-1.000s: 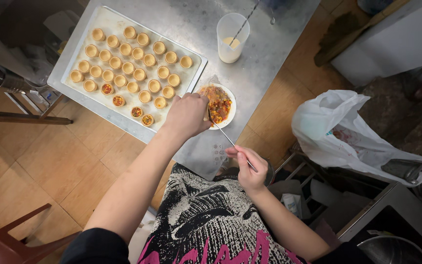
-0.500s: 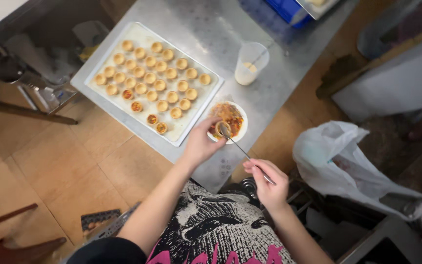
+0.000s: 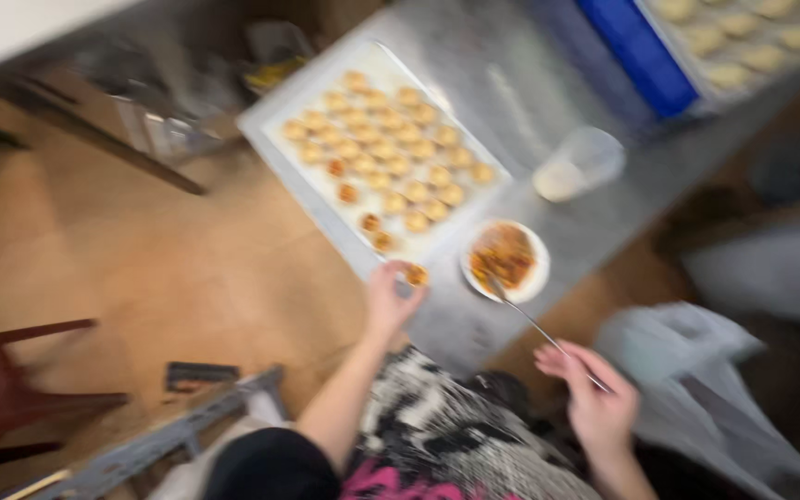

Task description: The person fills small pastry shells with a mixture using a spoon while holding each shell by hand.

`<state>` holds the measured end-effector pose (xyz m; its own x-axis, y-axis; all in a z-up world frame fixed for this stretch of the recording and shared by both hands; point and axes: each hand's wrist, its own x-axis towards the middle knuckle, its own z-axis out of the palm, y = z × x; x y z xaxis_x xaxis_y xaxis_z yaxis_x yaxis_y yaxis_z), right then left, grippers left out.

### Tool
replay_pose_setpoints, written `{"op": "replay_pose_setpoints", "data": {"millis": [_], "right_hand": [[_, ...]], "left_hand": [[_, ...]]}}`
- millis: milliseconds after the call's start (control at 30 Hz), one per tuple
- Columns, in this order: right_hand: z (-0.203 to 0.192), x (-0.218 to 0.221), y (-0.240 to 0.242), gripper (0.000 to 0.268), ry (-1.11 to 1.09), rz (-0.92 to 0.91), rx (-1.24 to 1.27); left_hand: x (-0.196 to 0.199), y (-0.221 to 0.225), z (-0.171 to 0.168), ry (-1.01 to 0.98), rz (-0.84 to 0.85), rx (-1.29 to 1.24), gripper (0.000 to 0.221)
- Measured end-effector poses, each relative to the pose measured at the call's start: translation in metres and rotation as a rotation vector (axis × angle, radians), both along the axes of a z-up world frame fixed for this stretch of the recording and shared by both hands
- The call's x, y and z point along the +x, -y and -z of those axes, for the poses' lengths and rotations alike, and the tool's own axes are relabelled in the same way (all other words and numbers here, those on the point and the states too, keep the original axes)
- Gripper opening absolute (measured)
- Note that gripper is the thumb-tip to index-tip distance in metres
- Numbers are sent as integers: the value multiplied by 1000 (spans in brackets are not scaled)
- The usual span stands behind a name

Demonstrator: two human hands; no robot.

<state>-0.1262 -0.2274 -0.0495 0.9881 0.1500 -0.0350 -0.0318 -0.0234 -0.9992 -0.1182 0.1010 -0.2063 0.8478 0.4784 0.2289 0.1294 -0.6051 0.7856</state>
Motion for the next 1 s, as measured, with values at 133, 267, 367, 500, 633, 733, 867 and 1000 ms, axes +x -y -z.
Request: {"op": "replay_pose_setpoints", "data": {"millis": [133, 267, 367, 500, 633, 733, 867, 1000], "right_hand": [[50, -8, 29, 27, 1, 121, -50], [43, 42, 2, 34, -199, 119, -216], [13, 59, -17, 41, -374, 41, -258], [-6, 61, -39, 52, -458, -288, 376], [11, 67, -42, 50, -440, -361, 467], [38, 73, -50, 39, -226, -78, 82], [53, 32, -29, 28, -59, 86, -13], [7, 29, -89, 25, -20, 44, 60]], "left_hand": [[-2, -9, 21, -158, -63, 160, 56], [-6, -10, 23, -195, -66, 119, 57], [-2, -7, 19, -268, -66, 90, 62], [4, -9, 21, -259, -64, 111, 63], [0, -10, 25, -231, -53, 51, 73], [-7, -18, 28, -166, -60, 39, 78], [-42, -35, 27, -65, -155, 115, 63], [-79, -69, 7, -137, -185, 54, 54]]}}
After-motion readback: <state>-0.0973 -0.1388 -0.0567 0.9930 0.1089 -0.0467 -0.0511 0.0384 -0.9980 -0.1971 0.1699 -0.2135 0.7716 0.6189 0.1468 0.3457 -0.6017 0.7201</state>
